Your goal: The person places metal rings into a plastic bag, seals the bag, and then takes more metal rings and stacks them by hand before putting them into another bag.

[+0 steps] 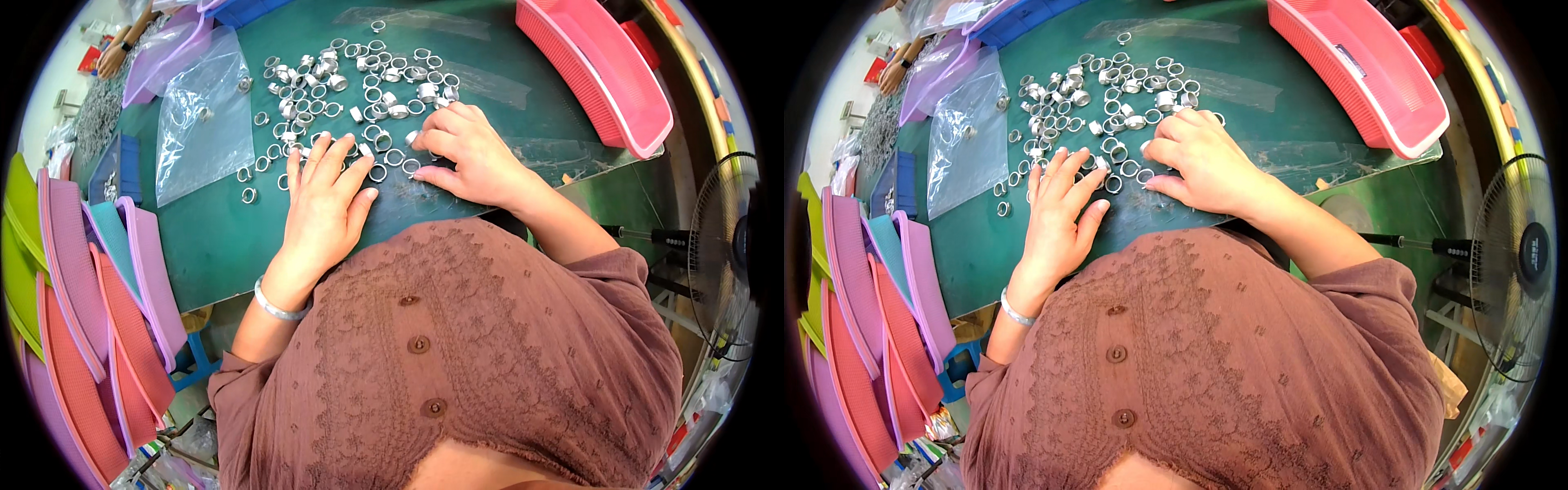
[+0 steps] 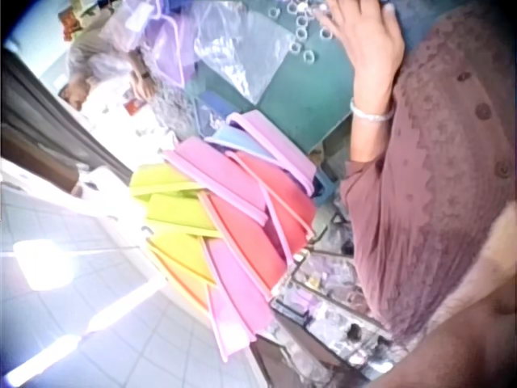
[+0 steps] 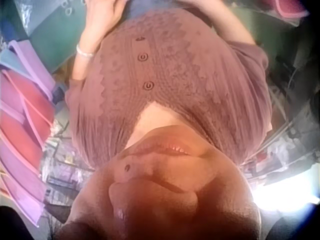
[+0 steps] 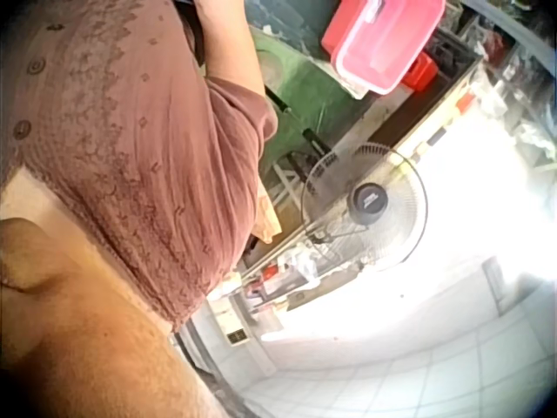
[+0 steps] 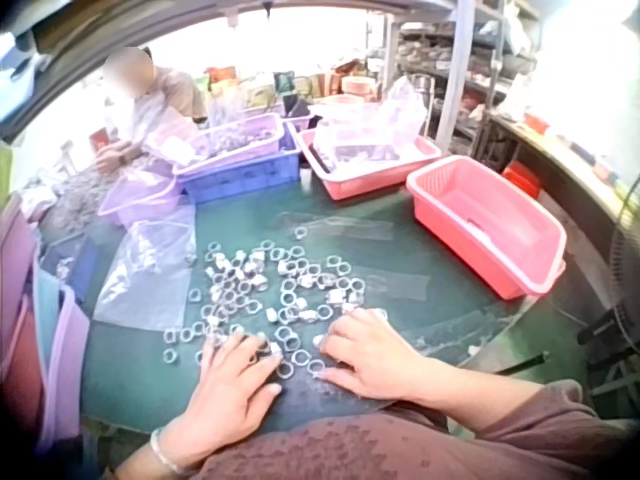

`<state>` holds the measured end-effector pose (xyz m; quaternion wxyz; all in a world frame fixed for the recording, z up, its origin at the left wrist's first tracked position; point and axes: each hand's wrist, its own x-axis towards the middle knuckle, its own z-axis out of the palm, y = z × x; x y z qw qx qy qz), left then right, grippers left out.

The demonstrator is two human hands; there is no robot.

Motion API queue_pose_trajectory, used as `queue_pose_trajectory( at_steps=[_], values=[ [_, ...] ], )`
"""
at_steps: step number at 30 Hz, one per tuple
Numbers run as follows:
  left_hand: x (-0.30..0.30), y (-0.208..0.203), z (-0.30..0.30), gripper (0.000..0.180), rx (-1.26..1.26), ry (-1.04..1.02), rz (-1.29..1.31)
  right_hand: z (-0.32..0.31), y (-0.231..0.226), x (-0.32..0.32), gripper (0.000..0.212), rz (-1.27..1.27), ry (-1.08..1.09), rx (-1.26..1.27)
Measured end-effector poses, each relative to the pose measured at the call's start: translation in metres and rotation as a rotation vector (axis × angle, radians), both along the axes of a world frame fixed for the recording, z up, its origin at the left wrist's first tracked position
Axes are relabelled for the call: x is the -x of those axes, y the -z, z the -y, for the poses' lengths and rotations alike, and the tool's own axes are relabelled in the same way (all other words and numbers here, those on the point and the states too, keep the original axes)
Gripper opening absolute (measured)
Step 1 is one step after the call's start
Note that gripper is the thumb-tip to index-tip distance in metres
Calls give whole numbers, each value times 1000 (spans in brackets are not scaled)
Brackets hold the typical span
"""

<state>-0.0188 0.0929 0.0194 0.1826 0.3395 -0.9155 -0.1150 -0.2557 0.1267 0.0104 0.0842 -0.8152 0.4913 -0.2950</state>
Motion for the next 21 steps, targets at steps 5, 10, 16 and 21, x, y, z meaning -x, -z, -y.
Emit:
queue_pose_trajectory(
  at_steps=[5, 10, 16, 21],
  values=[
    [2, 3, -1, 37, -44, 20, -36, -1, 0, -4, 25, -54, -66, 7],
    [10, 5, -3, 41, -59, 44, -34, 0, 5, -4, 23, -41, -90, -8],
    [19, 5, -5, 38, -58, 51, -49, 2, 7, -7, 20, -11, -87, -47],
    [22, 8, -5, 34, -50, 23, -99, 0, 5, -8, 22, 42, -82, -52]
  ],
)
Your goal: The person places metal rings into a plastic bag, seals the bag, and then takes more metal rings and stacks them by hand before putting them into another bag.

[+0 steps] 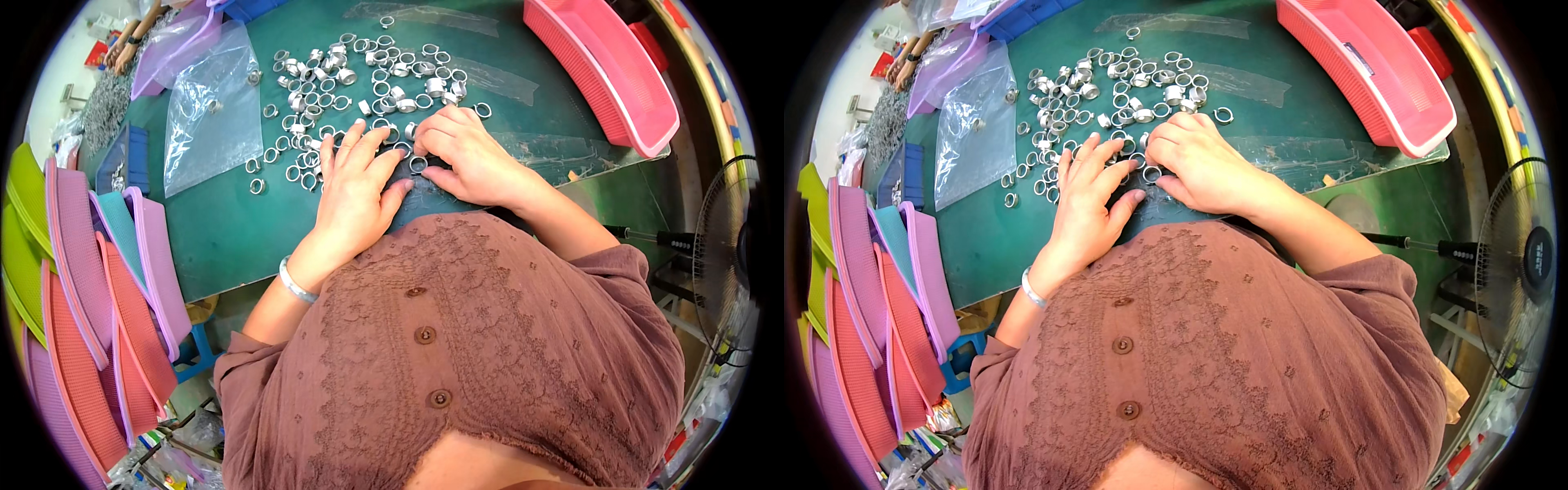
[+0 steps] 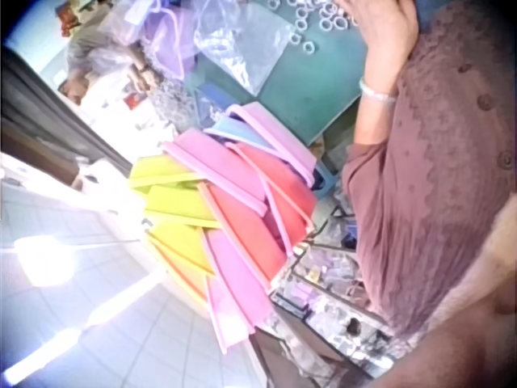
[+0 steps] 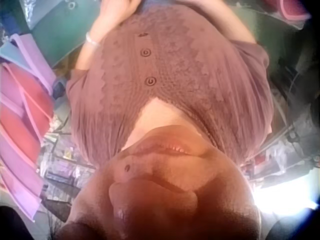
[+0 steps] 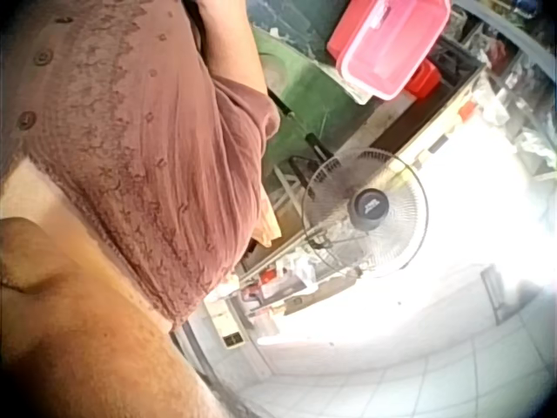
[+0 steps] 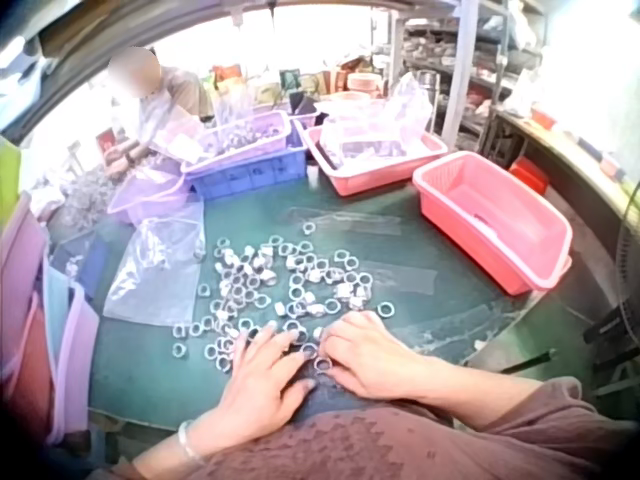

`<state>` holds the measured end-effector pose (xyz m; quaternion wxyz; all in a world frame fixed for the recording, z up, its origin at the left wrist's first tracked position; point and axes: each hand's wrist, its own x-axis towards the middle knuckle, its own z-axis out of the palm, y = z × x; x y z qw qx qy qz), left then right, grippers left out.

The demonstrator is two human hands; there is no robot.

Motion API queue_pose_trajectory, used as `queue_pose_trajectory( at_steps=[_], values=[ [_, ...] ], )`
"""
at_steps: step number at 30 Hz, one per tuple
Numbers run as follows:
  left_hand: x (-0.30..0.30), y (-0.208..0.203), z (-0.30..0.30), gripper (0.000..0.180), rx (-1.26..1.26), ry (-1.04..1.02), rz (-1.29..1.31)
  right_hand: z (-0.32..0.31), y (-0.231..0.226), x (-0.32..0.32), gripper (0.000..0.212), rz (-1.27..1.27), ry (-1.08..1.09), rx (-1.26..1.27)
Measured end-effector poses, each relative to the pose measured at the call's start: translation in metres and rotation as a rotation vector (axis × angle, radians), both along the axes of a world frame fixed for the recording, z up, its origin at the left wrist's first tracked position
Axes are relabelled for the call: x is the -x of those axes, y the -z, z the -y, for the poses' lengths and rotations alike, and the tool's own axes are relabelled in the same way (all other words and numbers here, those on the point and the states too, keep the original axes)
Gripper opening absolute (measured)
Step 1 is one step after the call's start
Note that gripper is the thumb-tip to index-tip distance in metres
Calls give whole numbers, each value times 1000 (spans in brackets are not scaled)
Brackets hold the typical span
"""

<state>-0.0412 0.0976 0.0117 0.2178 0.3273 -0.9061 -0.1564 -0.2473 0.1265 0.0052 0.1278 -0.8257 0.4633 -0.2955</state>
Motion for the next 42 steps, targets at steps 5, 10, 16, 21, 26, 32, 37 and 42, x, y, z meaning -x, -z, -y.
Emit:
queue_pose_trajectory(
  at_steps=[5, 10, 16, 21, 26, 32, 37, 42],
  values=[
    [6, 6, 3, 27, 1, -15, -46, -1, 9, -3, 22, 64, -52, 40],
    [8, 9, 4, 25, -13, -19, -77, -4, 4, -8, 26, 132, -30, -16],
    [9, 15, 6, 22, 12, -39, -135, -3, 6, -9, 37, 280, -29, -25],
    [9, 10, 7, 17, 40, -67, -147, -2, 3, -11, 40, 362, -24, 25],
    [6, 10, 9, 16, 23, -62, -224, -1, 0, -11, 41, 369, -28, 52],
    [6, 8, 12, 14, 19, -70, -333, 4, -3, -6, 36, 331, 24, 127],
    [0, 5, 7, 13, -359, -151, -583, 19, -2, 15, 21, 62, 168, 144],
    [-1, 2, 8, 11, -926, -168, -929, 24, -1, 6, 15, -71, 132, 106]
  ],
)
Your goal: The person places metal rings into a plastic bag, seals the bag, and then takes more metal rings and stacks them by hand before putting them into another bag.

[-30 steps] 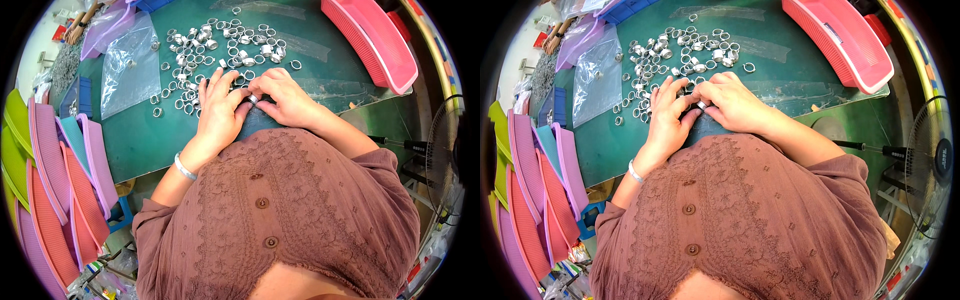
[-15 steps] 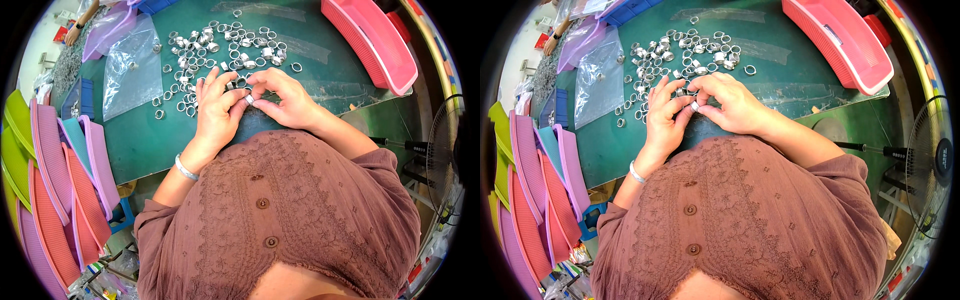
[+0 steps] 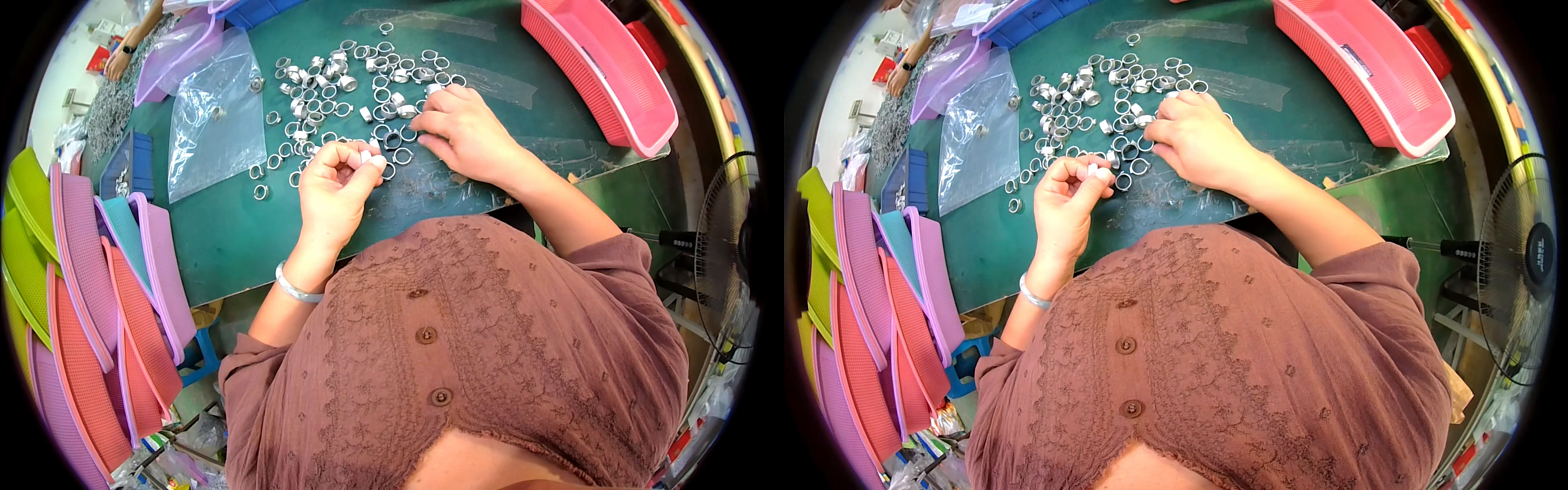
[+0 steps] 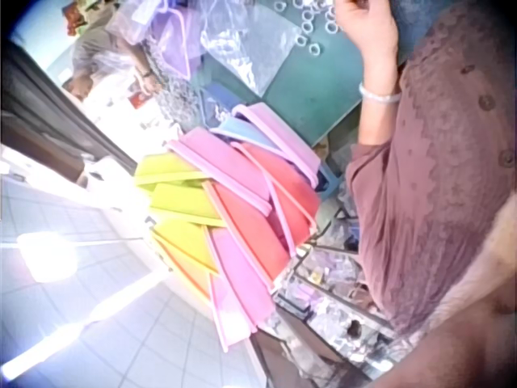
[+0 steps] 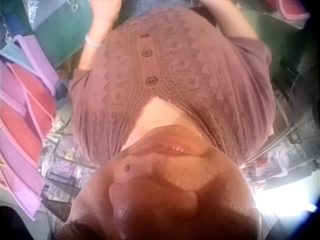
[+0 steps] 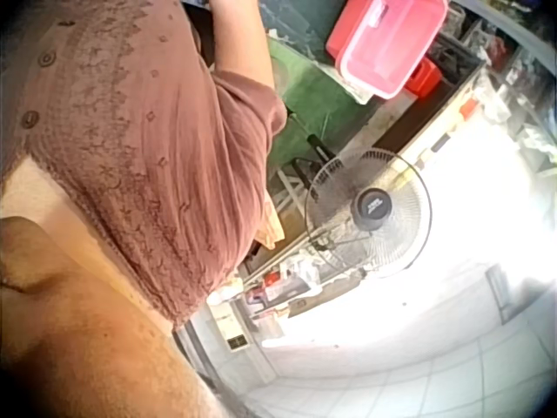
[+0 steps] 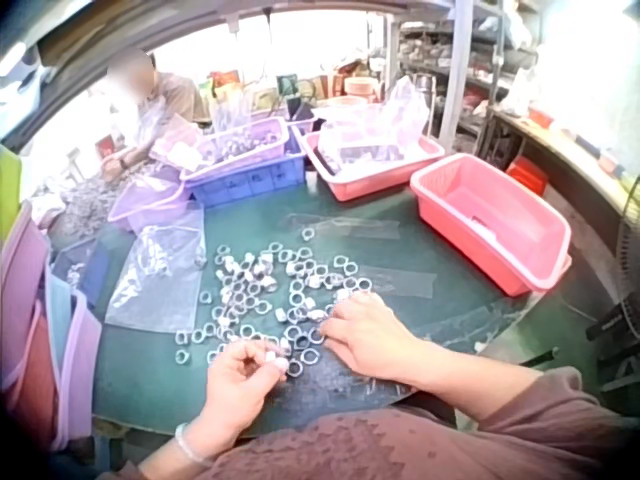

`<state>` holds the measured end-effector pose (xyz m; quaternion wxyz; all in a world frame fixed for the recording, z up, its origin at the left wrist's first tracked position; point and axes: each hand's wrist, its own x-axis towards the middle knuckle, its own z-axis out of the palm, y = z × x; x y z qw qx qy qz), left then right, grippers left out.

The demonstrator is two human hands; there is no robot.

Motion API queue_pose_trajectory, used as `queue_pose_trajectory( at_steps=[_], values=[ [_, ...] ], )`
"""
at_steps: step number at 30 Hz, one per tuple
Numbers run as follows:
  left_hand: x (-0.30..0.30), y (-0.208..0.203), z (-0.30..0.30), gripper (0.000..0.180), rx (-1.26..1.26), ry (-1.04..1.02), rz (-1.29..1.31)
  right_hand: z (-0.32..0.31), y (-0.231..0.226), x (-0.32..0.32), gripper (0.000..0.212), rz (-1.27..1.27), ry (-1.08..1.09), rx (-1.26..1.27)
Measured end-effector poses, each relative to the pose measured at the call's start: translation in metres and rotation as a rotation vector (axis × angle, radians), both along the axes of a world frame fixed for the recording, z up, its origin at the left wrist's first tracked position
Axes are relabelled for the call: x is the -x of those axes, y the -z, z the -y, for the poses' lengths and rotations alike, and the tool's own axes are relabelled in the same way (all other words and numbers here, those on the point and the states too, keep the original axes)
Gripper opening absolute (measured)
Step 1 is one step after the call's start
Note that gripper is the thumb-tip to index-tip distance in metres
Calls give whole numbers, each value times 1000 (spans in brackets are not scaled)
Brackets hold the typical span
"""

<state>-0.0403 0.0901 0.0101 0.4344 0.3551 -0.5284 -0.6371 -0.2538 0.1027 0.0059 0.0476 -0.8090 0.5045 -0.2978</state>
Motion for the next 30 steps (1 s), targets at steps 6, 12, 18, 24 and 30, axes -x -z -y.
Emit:
queue_pose_trajectory(
  at_steps=[6, 12, 18, 24, 30],
  values=[
    [-3, -10, 3, 14, -193, 25, -46, 6, 4, -5, 11, -27, -18, -24],
    [0, -5, 5, 29, -132, 88, 52, 8, -9, -4, 9, 458, -87, -265],
    [15, -5, 4, 28, 202, 54, 184, 1, -23, -13, 13, 789, -180, -568],
    [15, 2, 6, 10, 143, -20, 106, -1, -27, -5, 11, 848, -141, -618],
    [8, -10, 4, 13, -220, 48, -139, -10, -13, 22, 19, 287, 15, -307]
  ],
)
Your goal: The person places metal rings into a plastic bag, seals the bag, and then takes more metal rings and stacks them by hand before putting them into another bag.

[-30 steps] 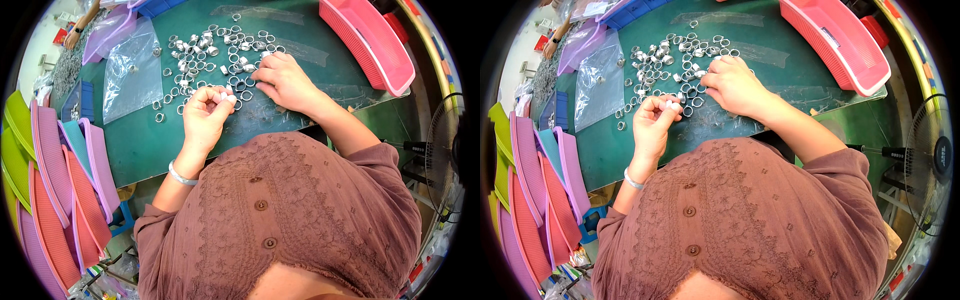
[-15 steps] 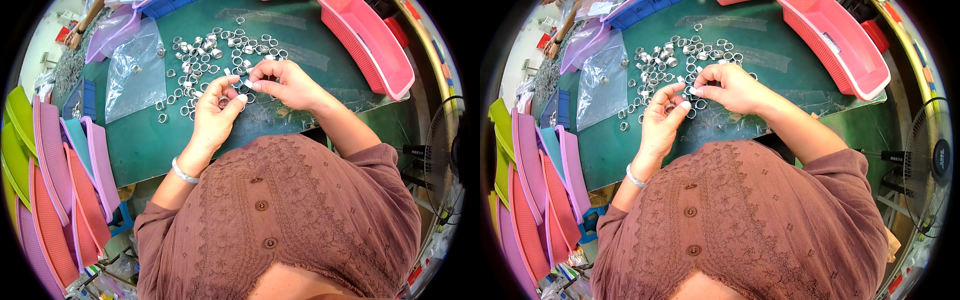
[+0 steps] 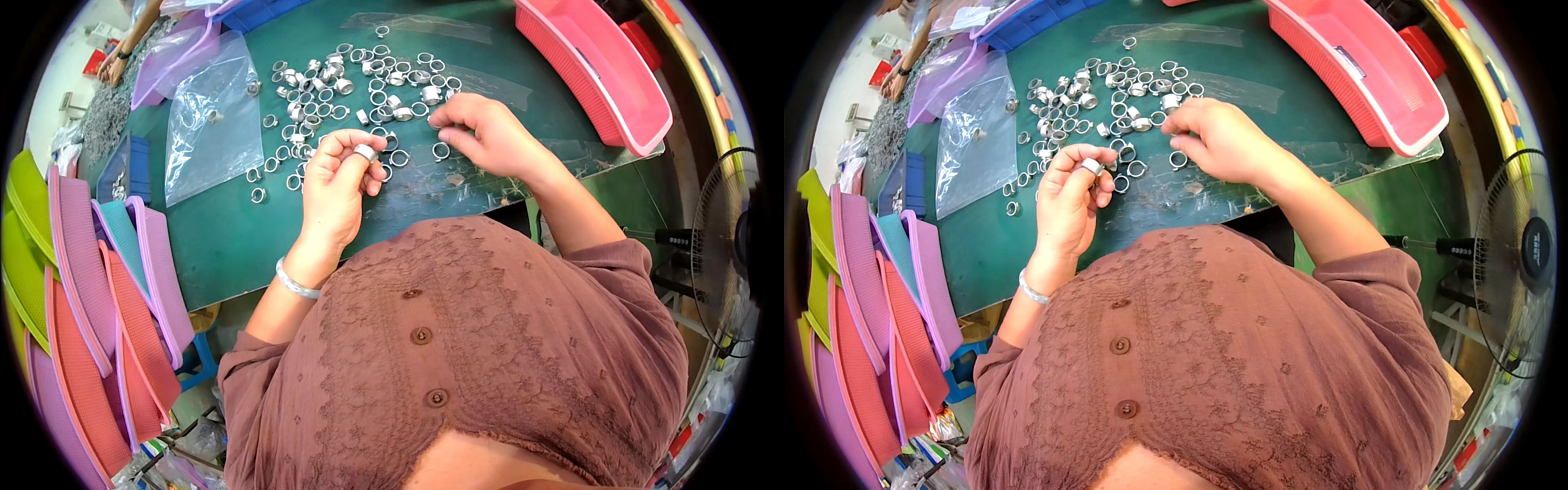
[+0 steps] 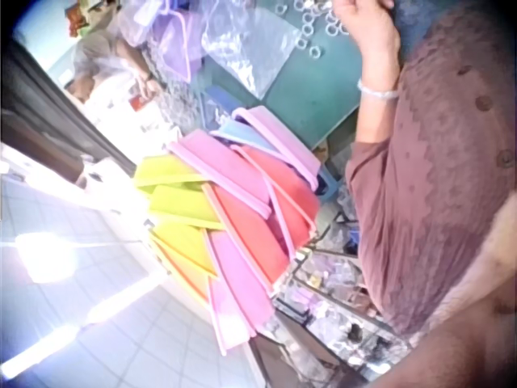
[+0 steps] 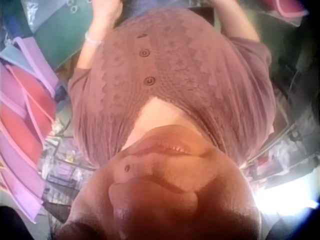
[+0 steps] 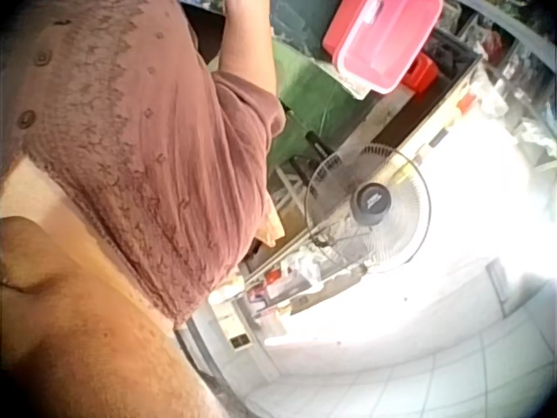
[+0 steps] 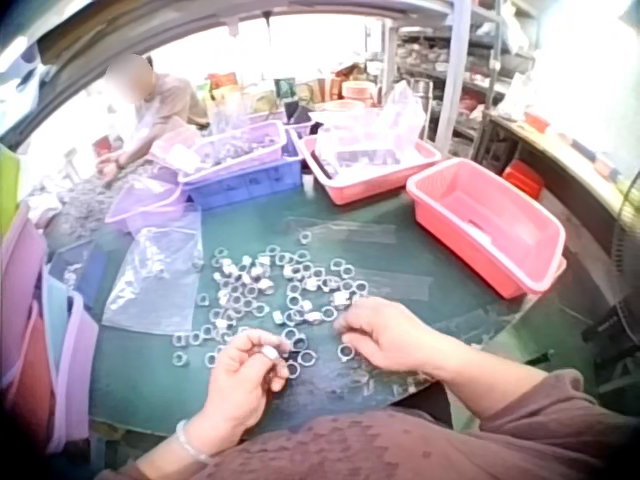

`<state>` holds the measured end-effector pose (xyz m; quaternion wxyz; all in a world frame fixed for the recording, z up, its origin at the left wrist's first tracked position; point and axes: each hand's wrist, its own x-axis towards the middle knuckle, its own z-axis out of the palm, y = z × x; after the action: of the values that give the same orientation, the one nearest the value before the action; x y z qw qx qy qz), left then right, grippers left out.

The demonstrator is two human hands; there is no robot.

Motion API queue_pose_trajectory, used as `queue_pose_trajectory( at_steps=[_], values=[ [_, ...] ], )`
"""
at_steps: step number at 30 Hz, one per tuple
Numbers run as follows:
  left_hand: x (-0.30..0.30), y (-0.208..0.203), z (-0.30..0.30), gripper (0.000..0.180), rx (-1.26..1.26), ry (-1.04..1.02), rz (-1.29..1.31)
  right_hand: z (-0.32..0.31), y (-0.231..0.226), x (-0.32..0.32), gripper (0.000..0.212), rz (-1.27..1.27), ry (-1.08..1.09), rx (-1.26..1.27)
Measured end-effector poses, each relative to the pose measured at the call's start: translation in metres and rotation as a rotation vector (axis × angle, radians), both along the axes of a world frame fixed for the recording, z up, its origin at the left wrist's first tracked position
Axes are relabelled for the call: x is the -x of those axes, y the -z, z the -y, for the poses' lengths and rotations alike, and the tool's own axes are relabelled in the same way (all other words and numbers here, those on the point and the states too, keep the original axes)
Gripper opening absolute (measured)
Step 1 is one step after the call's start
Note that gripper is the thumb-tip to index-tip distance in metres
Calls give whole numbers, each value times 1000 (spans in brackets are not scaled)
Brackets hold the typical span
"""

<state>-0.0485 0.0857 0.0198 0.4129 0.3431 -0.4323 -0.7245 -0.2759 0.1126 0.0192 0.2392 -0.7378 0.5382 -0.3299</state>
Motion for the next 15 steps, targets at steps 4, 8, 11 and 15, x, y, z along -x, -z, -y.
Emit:
queue_pose_trajectory(
  at_steps=[4, 8, 11, 15],
  values=[
    [-4, -1, 3, 19, -199, 74, -46, -12, -2, -3, 25, -253, -5, -42],
    [-8, 3, 3, 21, -305, 168, -108, -18, 6, -9, 26, -321, 32, 64],
    [-7, 0, 1, 22, -355, 178, -99, -18, 7, -12, 25, -125, 31, 55],
    [-12, 12, 6, 24, -381, 240, -214, -20, 0, -23, 27, 188, 17, 19]
  ],
)
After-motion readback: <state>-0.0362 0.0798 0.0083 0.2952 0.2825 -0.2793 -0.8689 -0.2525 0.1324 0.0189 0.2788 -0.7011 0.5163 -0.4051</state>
